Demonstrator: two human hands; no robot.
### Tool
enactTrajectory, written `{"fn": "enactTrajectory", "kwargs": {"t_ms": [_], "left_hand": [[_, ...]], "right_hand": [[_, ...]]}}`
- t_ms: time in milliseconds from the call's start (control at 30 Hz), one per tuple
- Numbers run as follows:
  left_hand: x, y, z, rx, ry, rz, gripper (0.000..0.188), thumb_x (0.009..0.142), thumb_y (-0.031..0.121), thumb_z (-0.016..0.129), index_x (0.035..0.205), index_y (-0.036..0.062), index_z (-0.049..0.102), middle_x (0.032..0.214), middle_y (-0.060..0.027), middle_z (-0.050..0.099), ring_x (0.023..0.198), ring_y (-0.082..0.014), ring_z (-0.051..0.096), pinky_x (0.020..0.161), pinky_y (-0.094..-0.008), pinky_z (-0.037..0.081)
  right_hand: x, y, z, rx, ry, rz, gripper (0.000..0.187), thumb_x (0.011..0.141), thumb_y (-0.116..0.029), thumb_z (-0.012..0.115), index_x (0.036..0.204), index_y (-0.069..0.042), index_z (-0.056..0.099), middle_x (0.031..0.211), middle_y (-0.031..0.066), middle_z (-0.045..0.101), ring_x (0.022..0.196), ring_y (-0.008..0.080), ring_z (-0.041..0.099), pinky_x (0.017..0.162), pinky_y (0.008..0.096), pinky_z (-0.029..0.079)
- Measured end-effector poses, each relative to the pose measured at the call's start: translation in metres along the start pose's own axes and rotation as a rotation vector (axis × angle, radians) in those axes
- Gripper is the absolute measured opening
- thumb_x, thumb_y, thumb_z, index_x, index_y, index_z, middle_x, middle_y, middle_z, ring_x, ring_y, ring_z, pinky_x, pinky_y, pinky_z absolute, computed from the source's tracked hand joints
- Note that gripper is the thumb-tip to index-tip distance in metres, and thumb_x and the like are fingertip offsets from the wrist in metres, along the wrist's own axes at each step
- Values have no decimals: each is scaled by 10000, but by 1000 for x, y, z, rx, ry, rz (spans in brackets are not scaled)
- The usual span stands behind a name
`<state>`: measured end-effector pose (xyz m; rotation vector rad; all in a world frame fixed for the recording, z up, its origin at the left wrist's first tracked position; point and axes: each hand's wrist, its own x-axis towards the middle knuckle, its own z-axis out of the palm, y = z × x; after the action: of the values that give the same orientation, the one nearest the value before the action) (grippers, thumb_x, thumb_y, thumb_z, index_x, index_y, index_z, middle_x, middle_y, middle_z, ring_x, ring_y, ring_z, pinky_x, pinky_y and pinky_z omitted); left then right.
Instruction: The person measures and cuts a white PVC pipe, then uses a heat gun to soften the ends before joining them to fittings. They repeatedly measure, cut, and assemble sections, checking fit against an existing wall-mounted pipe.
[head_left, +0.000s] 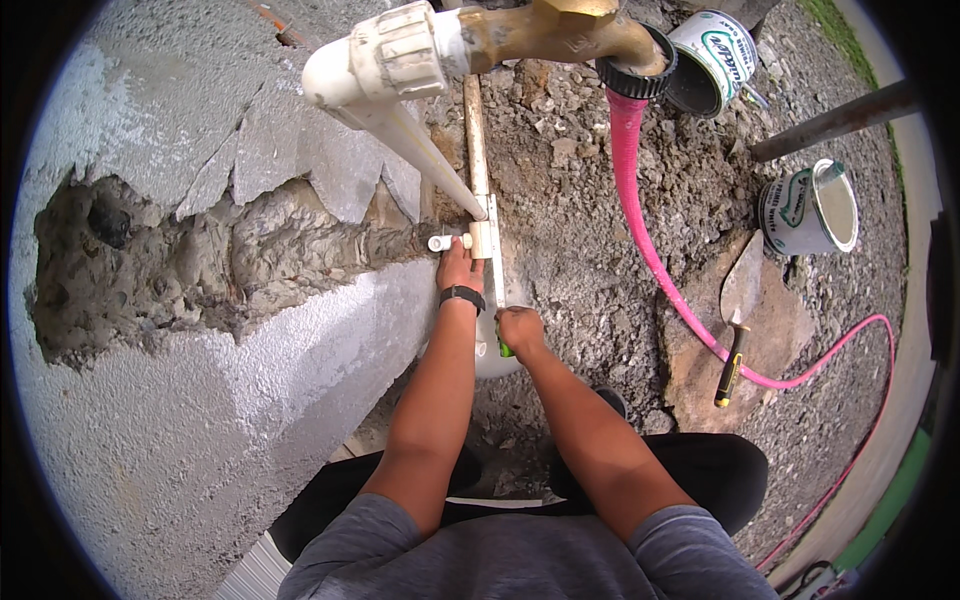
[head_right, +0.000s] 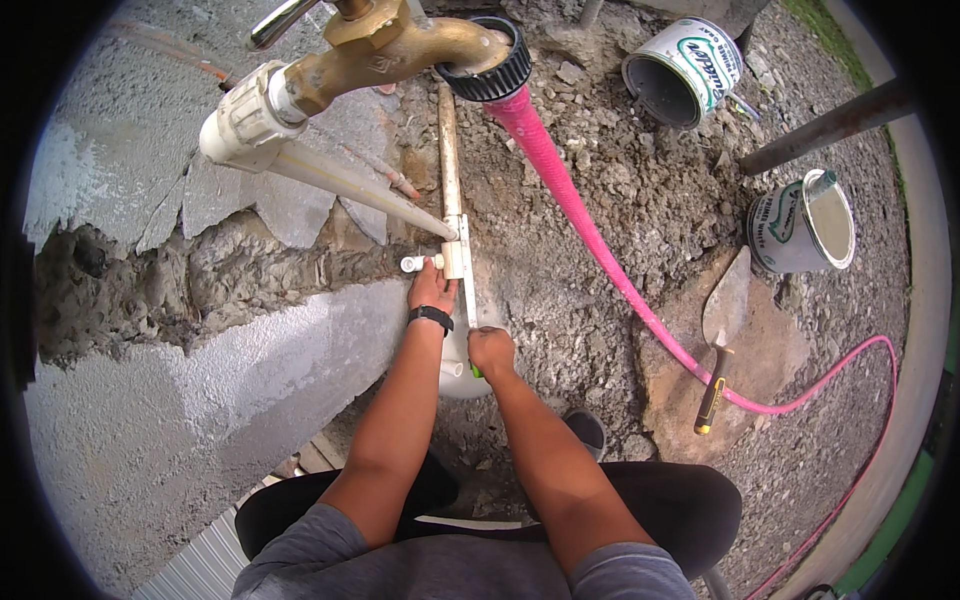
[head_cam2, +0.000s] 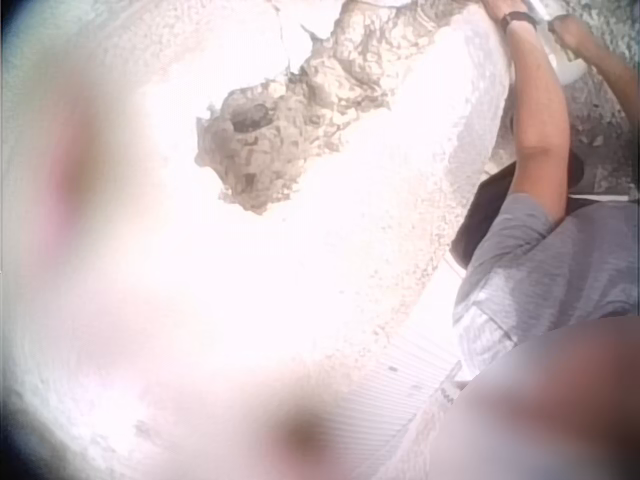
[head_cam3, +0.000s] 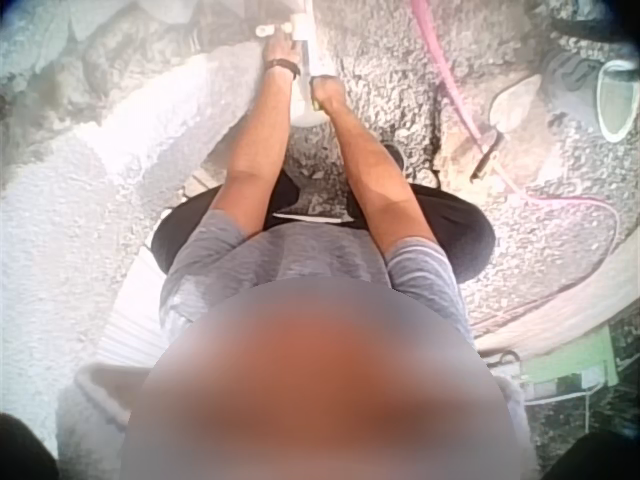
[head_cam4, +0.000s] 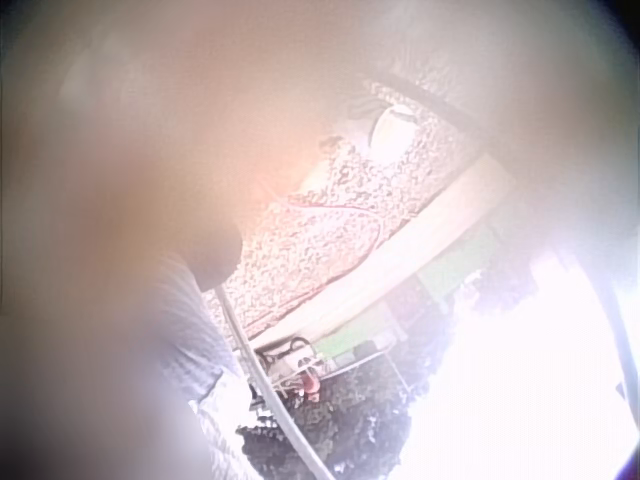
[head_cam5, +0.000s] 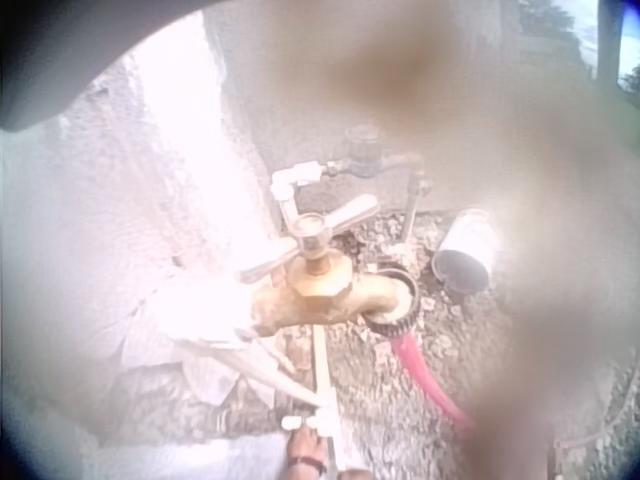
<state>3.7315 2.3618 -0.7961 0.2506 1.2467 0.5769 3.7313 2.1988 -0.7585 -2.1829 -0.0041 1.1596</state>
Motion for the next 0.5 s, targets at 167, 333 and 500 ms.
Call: {"fn": "enactTrajectory", "kwargs": {"t_ms": [167, 333, 500], "left_hand": [[0, -1, -1, 3, -24, 23, 305, 1078, 327, 564, 1315, 135, 566, 1346, -22, 626, 1277, -176, 566, 1123, -444, 372], [3, -2, -2, -27, -22, 25, 294, 1078, 326, 564, 1304, 137, 569, 1319, -15, 632, 1251, -173, 582, 1099, -435, 407], [3, -2, -2, 12, 20, 9, 277, 1081, 315, 559, 1290, 134, 575, 1284, -13, 647, 1226, -174, 594, 1078, -428, 431]], "right_hand": [[-1, -2, -1, 5, 1, -15, 394, 847, -356, 646, 1006, -25, 788, 1032, 271, 734, 1034, 418, 703, 956, 414, 527], [0, -2, -1, -40, -22, -36, 394, 863, -360, 634, 1020, -32, 786, 1067, 254, 732, 1051, 417, 694, 973, 420, 520], [0, -1, -2, -21, -30, -2, 397, 870, -366, 629, 1027, -36, 785, 1075, 248, 732, 1051, 418, 692, 976, 423, 519]]}}
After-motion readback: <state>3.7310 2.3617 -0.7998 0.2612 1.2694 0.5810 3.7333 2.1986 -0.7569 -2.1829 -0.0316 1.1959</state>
